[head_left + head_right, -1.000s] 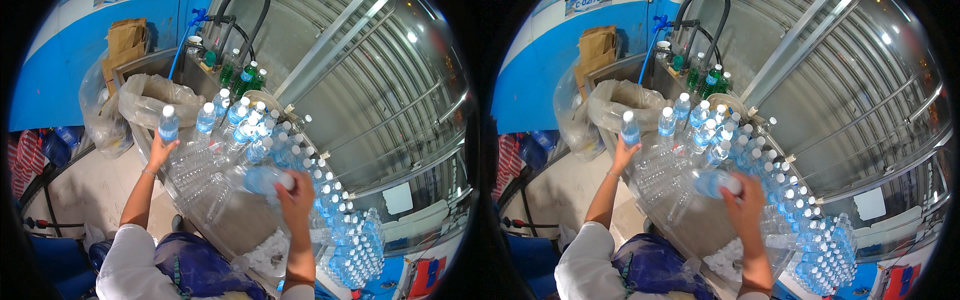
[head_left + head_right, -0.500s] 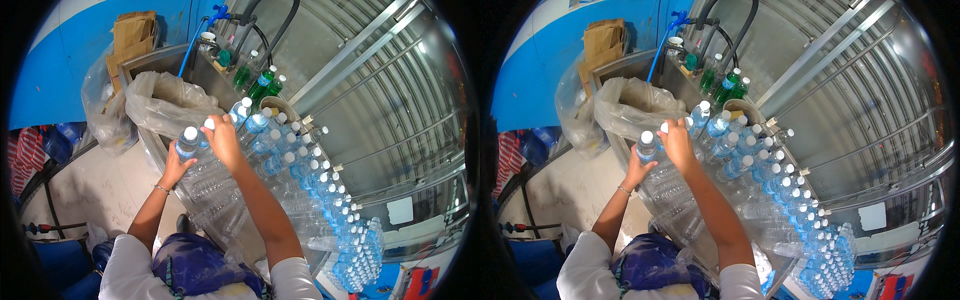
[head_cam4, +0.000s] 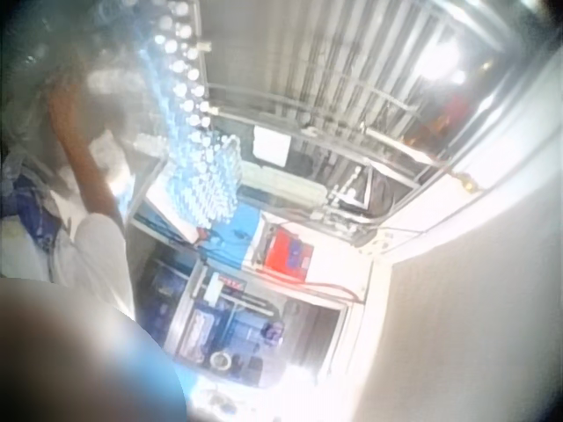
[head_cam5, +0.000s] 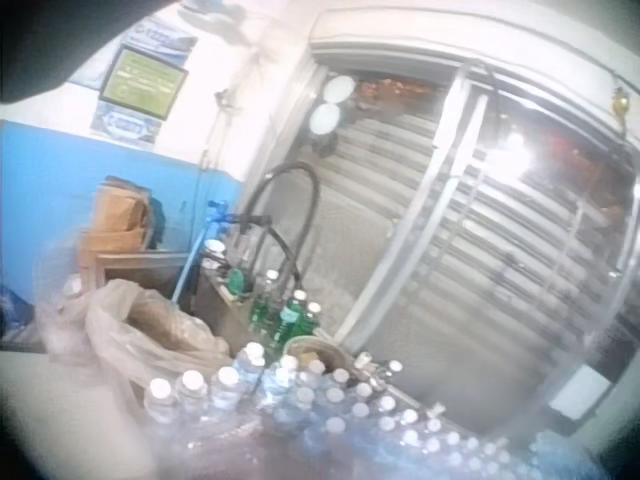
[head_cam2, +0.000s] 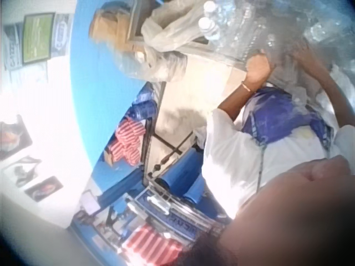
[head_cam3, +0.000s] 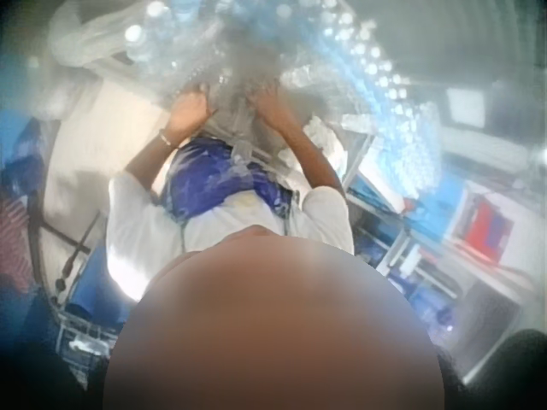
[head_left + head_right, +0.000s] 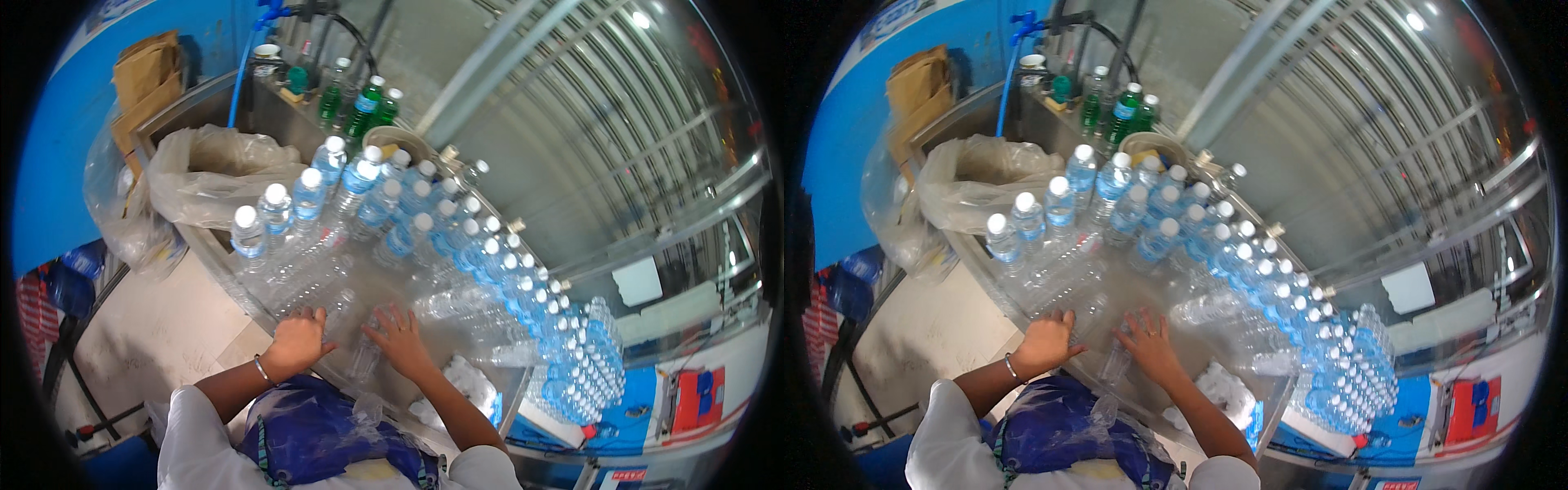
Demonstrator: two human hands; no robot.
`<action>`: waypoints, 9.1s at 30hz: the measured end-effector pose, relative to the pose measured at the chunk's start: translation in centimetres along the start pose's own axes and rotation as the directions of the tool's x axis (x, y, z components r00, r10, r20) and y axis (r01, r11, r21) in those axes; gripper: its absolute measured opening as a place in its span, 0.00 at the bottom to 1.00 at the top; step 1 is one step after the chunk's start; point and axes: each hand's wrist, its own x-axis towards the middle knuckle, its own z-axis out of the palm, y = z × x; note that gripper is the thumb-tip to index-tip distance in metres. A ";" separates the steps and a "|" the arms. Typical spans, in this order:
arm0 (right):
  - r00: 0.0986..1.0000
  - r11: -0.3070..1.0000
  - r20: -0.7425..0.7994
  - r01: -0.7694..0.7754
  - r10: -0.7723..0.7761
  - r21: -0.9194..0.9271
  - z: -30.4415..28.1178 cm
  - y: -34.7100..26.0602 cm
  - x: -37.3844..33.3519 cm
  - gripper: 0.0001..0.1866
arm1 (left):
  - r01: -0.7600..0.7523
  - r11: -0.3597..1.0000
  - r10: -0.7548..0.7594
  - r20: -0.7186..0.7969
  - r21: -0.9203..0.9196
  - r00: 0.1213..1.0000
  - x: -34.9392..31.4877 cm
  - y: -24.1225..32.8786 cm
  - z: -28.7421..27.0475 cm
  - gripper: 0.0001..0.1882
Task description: The person repeatedly picks up clear plastic bottles from a metal tray, applies a small blue label to each bottle, and places the labeled bottles back on the tray. The person also occasionally reaches into a plastic bag to retrieve more bottles.
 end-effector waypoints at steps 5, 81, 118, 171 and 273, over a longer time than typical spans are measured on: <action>0.882 0.861 -0.260 -0.255 0.394 0.440 1.9 1.1 -9.5 0.44 | -0.003 0.999 -0.008 0.239 0.046 0.971 0.9 2.1 -1.0 0.30; 0.266 0.027 0.149 -0.561 0.952 0.828 3.1 4.0 -23.8 0.05 | 0.387 -0.404 0.040 0.406 -0.829 0.913 20.0 11.4 6.0 0.23; 0.498 0.461 -0.088 -0.703 0.863 0.542 0.4 0.4 -24.4 0.16 | -0.330 0.804 0.163 -0.350 -0.495 0.922 16.2 18.9 11.2 0.43; 0.526 0.852 -0.704 -0.080 0.478 0.518 -2.4 3.8 -7.2 0.21 | -0.623 0.657 0.475 -0.407 -0.426 0.780 17.5 12.6 9.2 0.37; 0.446 0.508 -0.308 -0.451 0.840 0.733 -2.0 17.7 -28.6 0.36 | -0.292 0.831 0.104 -0.383 -0.473 0.918 10.2 30.9 17.2 0.41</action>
